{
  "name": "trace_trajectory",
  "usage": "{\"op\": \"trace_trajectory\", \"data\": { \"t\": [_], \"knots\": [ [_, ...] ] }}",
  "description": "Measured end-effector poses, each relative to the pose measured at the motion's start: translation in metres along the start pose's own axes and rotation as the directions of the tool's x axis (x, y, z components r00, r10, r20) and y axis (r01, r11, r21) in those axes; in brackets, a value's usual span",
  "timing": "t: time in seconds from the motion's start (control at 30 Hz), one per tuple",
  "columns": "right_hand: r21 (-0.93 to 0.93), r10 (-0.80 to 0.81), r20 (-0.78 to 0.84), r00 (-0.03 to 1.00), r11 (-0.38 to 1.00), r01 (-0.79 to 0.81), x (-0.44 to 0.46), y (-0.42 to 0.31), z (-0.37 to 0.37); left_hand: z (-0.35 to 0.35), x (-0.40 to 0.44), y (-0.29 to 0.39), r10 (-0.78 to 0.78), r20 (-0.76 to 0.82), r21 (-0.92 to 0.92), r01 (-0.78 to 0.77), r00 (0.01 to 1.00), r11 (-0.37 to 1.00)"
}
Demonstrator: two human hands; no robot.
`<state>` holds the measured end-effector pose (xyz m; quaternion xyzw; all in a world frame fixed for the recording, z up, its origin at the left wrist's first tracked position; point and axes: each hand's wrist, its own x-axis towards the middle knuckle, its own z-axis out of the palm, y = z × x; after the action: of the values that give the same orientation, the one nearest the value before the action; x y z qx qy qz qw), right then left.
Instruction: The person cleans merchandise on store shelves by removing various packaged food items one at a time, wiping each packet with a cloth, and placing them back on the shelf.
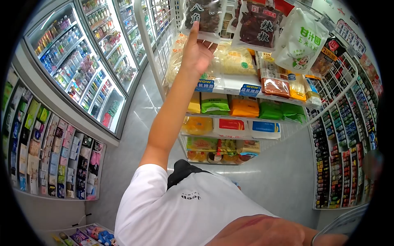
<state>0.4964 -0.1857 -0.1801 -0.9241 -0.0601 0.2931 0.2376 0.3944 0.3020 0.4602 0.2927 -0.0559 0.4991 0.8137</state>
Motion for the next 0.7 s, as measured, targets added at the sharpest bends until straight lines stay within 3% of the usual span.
{"op": "trace_trajectory", "data": {
  "t": [0.43, 0.53, 0.63, 0.7],
  "knots": [
    [-0.017, 0.015, -0.022, 1.000, 1.000, -0.016, 0.001, -0.010, 0.000, 0.018, -0.035, 0.020, 0.046, 0.181, 0.007, -0.048, 0.982, 0.999],
    [-0.023, 0.017, -0.026, 1.000, 1.000, -0.018, 0.000, -0.010, -0.002, 0.025, -0.041, 0.021, 0.125, 0.242, 0.085, -0.149, 0.962, 0.985],
    [-0.023, 0.011, -0.025, 1.000, 1.000, -0.012, 0.002, -0.012, -0.002, 0.028, -0.053, 0.018, 0.086, 0.255, 0.057, -0.104, 0.963, 0.993],
    [-0.022, 0.008, -0.029, 1.000, 1.000, -0.008, 0.003, -0.011, -0.002, 0.024, -0.070, 0.011, 0.054, 0.180, 0.032, -0.061, 0.982, 0.998]
  ]
}}
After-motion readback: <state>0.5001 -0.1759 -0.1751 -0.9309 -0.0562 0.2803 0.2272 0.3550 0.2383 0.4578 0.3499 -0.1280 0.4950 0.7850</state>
